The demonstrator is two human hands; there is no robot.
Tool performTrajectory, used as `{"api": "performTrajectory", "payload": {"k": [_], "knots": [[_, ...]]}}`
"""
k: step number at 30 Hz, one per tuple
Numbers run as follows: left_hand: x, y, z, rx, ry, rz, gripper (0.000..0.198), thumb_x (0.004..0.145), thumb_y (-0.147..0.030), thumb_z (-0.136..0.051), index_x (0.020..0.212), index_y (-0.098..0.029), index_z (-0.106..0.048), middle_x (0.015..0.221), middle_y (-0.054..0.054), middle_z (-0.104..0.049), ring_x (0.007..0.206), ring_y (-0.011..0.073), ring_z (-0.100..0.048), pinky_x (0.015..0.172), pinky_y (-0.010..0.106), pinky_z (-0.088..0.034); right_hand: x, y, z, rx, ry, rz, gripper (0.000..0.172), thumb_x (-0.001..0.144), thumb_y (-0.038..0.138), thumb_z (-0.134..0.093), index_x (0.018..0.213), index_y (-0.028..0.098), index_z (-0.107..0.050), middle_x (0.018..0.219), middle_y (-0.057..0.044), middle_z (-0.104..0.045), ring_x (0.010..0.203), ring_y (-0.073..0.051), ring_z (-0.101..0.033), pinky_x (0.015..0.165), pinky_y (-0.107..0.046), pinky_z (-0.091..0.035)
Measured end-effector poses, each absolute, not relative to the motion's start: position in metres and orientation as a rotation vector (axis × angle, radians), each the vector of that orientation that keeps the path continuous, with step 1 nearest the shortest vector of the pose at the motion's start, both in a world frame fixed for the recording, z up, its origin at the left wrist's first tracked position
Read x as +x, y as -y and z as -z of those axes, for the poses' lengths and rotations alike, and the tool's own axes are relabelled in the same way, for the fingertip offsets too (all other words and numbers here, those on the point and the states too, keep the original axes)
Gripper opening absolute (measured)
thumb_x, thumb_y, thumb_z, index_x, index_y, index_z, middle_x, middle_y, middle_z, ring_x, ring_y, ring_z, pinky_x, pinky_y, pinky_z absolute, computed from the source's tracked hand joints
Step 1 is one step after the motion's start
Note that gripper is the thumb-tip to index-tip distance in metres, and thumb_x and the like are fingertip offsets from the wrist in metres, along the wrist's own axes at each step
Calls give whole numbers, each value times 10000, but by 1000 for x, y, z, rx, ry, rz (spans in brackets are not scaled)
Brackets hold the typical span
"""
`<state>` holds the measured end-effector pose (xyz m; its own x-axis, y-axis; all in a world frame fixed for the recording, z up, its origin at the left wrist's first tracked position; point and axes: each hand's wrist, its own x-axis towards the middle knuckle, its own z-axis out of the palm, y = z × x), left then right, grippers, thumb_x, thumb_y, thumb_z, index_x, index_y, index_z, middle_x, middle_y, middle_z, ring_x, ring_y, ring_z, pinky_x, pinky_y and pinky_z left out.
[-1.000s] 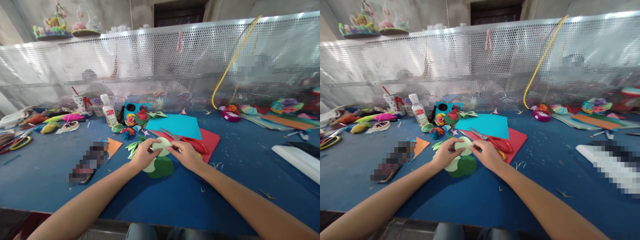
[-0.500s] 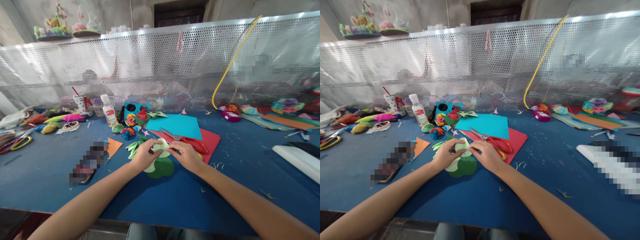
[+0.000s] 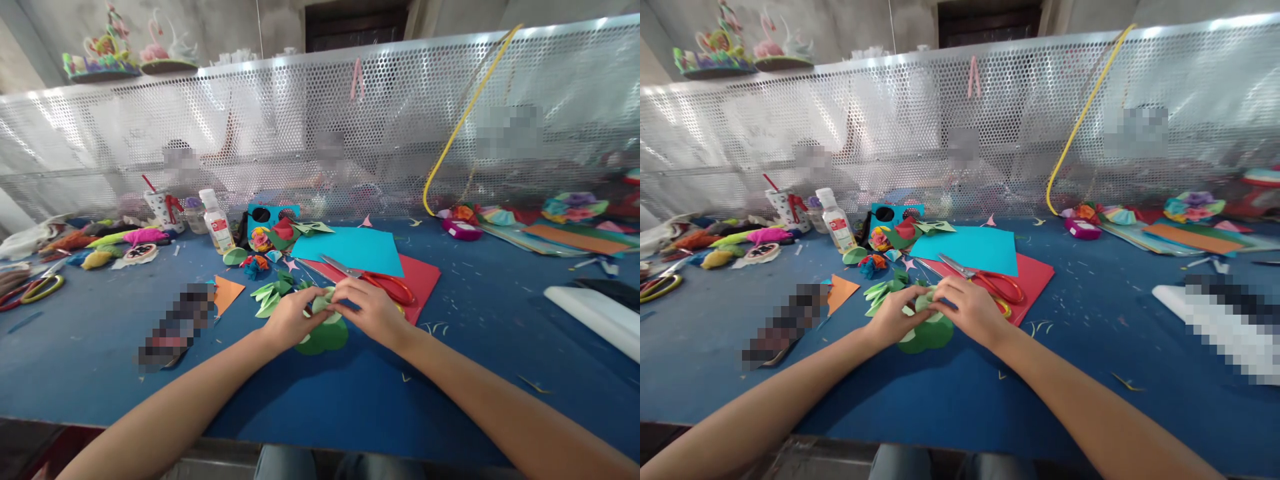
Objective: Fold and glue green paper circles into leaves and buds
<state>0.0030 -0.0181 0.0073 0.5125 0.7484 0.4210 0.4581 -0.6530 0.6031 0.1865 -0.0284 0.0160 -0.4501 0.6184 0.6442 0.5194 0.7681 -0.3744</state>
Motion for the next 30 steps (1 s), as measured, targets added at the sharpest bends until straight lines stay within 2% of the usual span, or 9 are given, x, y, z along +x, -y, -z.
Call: {"api": "performTrajectory", "payload": {"k": [1, 3, 6, 10, 13, 18, 23, 27, 30], "knots": [[3, 19, -8, 2329, -1002, -936, 259, 778, -325, -541, 1002, -196, -530, 860, 19, -630, 682, 123, -582, 610, 213, -471, 186, 28, -15, -881, 2089, -189, 51, 806, 255, -550, 813, 205, -555, 853, -52, -602, 809, -174, -573, 719, -303, -472], [4, 20, -8, 2296, -1017, -936, 294, 780, -334, -538, 1043, -207, -503, 822, 7, -625, 680, 125, -582, 611, 215, -462, 184, 27, -12, -967, 1980, -300, 161, 760, 286, -606, 882, 204, -538, 864, -53, -604, 764, -171, -582, 682, -301, -490], [5, 20, -9, 2213, -1050, -952, 366, 791, -366, -522, 1112, -204, -452, 679, -24, -592, 578, 112, -543, 567, 210, -434, 181, 27, -10, -1037, 1900, -513, 286, 737, 300, -628, 987, 205, -528, 857, -44, -635, 729, -167, -608, 660, -294, -507], [6, 19, -11, 2119, -1075, -905, 394, 773, -364, -548, 1123, -201, -470, 611, -35, -574, 512, 102, -484, 511, 198, -396, 179, 30, -14, -995, 1928, -536, 102, 776, 288, -582, 826, 201, -600, 758, -24, -655, 692, -156, -610, 650, -275, -495], [6, 20, -13, 2117, -1106, -860, 337, 755, -356, -565, 1047, -189, -544, 545, -44, -529, 486, 94, -437, 485, 191, -371, 179, 32, -18, -978, 1956, -489, 103, 785, 285, -567, 741, 204, -614, 718, -20, -651, 667, -155, -599, 621, -271, -482], [5, 19, -12, 2180, -1049, -832, 241, 779, -355, -517, 797, -135, -612, 489, -49, -425, 453, 69, -343, 442, 182, -305, 179, 31, -15, -1014, 1930, -506, 108, 773, 306, -583, 770, 201, -609, 726, -24, -652, 653, -157, -595, 614, -273, -481], [3, 15, -10, 2086, -1032, -867, 225, 782, -303, -509, 726, -133, -645, 586, 1, -577, 516, 97, -461, 482, 196, -368, 181, 28, -11, -1050, 1901, -587, 250, 745, 361, -609, 930, 199, -569, 813, -35, -641, 706, -158, -597, 636, -270, -489], [2, 13, -12, 1990, -1014, -922, 214, 772, -296, -528, 750, -155, -687, 694, 33, -660, 649, 156, -565, 553, 225, -434, 181, 28, -13, -1050, 1999, -566, 229, 731, 400, -614, 840, 199, -606, 774, -26, -622, 674, -153, -578, 606, -265, -475], [2, 14, -14, 2019, -998, -929, 229, 775, -310, -533, 729, -146, -686, 690, 34, -650, 646, 152, -554, 557, 227, -428, 180, 29, -14, -990, 1992, -547, 190, 784, 374, -562, 825, 199, -625, 773, -32, -628, 672, -150, -579, 616, -267, -471]]}}
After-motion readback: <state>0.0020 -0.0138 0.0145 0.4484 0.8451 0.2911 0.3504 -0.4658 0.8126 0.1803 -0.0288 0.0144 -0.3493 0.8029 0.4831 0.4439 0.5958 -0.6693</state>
